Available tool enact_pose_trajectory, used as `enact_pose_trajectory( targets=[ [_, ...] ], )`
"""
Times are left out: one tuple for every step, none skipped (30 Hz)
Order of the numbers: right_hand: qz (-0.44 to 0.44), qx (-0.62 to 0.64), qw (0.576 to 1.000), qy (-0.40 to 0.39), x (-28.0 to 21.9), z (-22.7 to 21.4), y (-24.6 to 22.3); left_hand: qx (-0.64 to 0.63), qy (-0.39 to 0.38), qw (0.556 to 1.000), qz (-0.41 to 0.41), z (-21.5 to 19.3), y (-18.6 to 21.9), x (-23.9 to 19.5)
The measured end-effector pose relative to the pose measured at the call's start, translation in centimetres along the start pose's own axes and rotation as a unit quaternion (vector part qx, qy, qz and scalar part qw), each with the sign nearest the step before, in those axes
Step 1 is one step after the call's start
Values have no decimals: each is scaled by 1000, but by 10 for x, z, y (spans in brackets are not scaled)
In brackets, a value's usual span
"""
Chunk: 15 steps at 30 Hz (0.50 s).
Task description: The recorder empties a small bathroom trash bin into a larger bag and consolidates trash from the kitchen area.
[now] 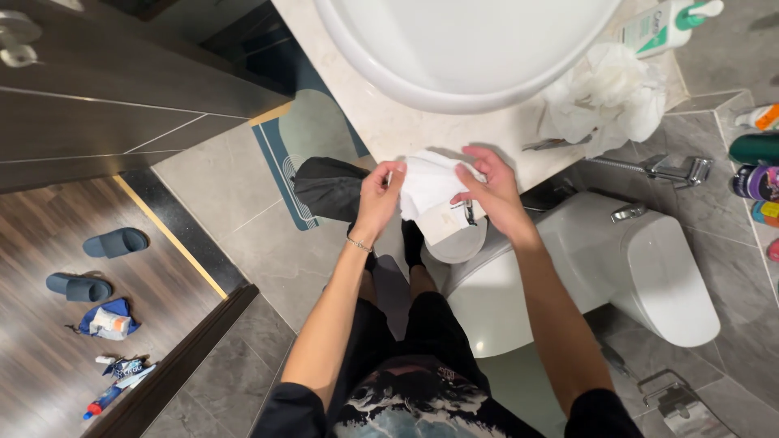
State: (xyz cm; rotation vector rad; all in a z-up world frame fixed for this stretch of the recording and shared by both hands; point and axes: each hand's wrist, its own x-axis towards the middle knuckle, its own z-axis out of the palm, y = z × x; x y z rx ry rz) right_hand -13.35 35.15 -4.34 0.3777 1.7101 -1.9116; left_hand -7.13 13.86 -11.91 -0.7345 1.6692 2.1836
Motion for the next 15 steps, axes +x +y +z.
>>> enact_pose_trajectory(
  targets=[
    [2, 1, 1000, 4, 2, -6, 3, 1, -3, 1000, -3, 2, -8, -1],
    [8, -53, 999, 0, 8, -11, 6, 10, 13, 1000, 13, 1, -13, 1],
    [15, -106, 994, -4, 13, -14, 8, 20, 29, 999, 28, 0, -18, 3],
    [14, -104, 994, -1, 16, -21, 14, 21, 27, 999, 28, 5, -10, 1],
    [20, -110, 994, 14, 19, -28, 20, 52, 38, 996, 61, 9, -2, -1],
    [26, -116, 993, 29, 21, -35, 26, 82, 51, 991, 93, 14, 5, -4],
    [27, -115, 993, 30, 22, -37, 30, 83, 50, 991, 93, 15, 2, -3],
    [0, -75, 997, 25, 22, -38, 34, 96, 60, 989, 97, 15, -1, -3],
    [-26, -35, 999, 21, 23, -39, 37, 109, 71, 986, 102, 14, -4, -2],
    [-27, -34, 999, 23, 21, -36, 33, 110, 68, 986, 103, 18, -4, -2],
    [3, 48, 998, 35, 19, -33, 28, 101, 70, 985, 123, 21, -4, -1],
    [32, 128, 990, 45, 18, -29, 23, 93, 73, 982, 145, 22, -3, -1],
    [30, 129, 990, 45, 20, -31, 28, 94, 73, 982, 146, 26, -4, 2],
    [11, 143, 988, 61, 20, -33, 34, 87, 72, 984, 138, 29, -5, 2],
    [-8, 157, 985, 78, 20, -36, 41, 81, 71, 986, 130, 33, -7, 3]
  ],
)
